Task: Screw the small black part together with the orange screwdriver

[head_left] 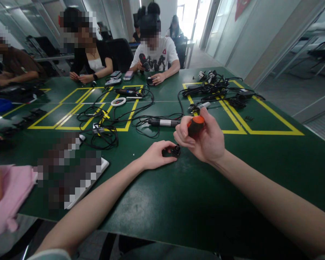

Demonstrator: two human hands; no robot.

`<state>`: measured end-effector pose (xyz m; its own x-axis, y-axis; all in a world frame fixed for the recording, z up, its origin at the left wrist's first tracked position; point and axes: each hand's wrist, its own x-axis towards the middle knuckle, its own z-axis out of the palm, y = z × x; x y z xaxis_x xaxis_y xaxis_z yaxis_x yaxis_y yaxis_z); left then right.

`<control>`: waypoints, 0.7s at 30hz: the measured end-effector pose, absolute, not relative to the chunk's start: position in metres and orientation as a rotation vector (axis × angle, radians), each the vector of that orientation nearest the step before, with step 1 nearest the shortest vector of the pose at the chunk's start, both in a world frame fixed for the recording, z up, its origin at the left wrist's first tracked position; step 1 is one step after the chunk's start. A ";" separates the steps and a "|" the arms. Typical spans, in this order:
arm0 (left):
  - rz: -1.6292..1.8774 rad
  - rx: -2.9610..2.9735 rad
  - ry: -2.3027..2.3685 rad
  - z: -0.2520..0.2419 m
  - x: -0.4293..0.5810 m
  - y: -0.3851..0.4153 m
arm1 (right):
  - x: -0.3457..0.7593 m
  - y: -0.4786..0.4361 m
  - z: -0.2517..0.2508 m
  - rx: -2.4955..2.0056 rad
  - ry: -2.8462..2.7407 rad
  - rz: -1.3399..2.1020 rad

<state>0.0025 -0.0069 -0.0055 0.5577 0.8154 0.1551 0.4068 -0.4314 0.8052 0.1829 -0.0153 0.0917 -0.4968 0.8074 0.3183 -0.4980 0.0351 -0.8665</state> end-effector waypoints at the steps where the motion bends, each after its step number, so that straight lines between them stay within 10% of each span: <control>1: 0.708 2.049 0.979 -0.005 0.002 -0.007 | 0.183 -0.016 0.091 -0.337 -1.292 1.654; 21: 0.710 2.046 0.960 -0.007 0.001 -0.007 | 0.180 -0.014 0.088 -0.265 -1.250 1.638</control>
<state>0.0014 -0.0068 -0.0070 0.5642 0.8097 0.1612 0.3914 -0.4342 0.8113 0.1803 -0.0140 0.0880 -0.4612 0.8034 0.3767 -0.5751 0.0526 -0.8164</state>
